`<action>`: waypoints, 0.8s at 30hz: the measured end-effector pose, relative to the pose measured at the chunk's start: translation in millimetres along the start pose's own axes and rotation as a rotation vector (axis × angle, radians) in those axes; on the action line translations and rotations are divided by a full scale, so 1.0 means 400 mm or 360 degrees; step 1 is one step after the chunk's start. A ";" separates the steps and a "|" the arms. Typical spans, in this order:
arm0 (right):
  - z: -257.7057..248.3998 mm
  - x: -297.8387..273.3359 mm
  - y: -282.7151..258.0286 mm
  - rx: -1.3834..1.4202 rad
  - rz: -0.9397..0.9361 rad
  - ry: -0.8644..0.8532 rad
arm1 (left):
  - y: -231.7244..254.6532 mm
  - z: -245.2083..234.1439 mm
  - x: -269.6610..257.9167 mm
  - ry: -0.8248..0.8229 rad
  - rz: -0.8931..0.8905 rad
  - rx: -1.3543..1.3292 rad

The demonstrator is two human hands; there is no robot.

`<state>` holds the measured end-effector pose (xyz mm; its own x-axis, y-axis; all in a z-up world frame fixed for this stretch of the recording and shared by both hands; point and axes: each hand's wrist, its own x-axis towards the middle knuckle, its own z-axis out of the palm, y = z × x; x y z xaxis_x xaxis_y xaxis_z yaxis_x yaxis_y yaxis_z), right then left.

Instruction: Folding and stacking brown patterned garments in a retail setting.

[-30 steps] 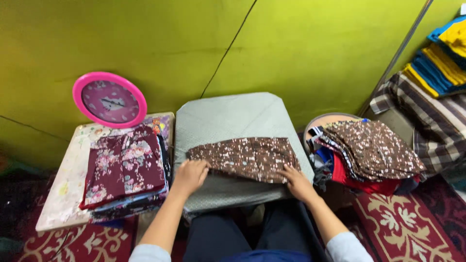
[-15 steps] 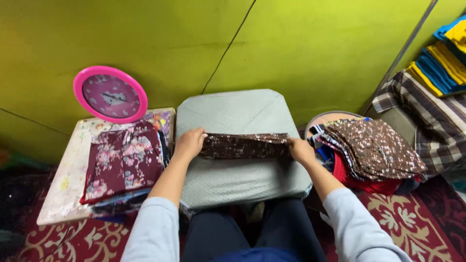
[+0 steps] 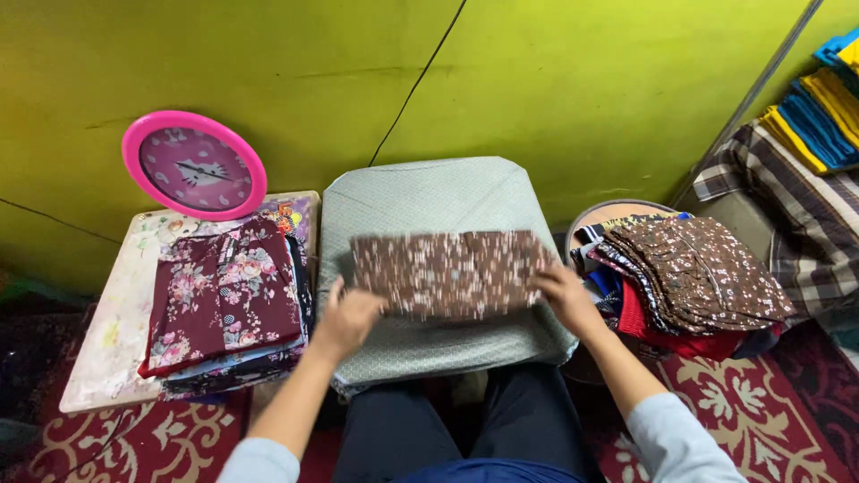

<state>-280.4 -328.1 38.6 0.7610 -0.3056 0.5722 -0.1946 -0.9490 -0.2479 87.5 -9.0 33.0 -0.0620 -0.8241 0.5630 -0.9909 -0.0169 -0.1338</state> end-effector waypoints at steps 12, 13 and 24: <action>0.015 -0.151 0.066 0.0435 0.0582 -0.0869 | 0.200 -0.079 -0.130 -0.0466 -0.0585 -0.0504; 0.023 -0.150 0.077 0.0432 0.0581 -0.0859 | 0.203 -0.082 -0.123 -0.0460 -0.0578 -0.0500; 0.049 -0.156 0.061 0.0232 0.0596 -0.0780 | 0.222 -0.081 -0.144 -0.0589 -0.0756 -0.0498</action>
<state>-320.6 -330.7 -18.8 0.8593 -0.5114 0.0100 -0.4428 -0.7536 -0.4857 -0.9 55.5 15.2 0.3785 -0.9082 0.1788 -0.8920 -0.3062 0.3326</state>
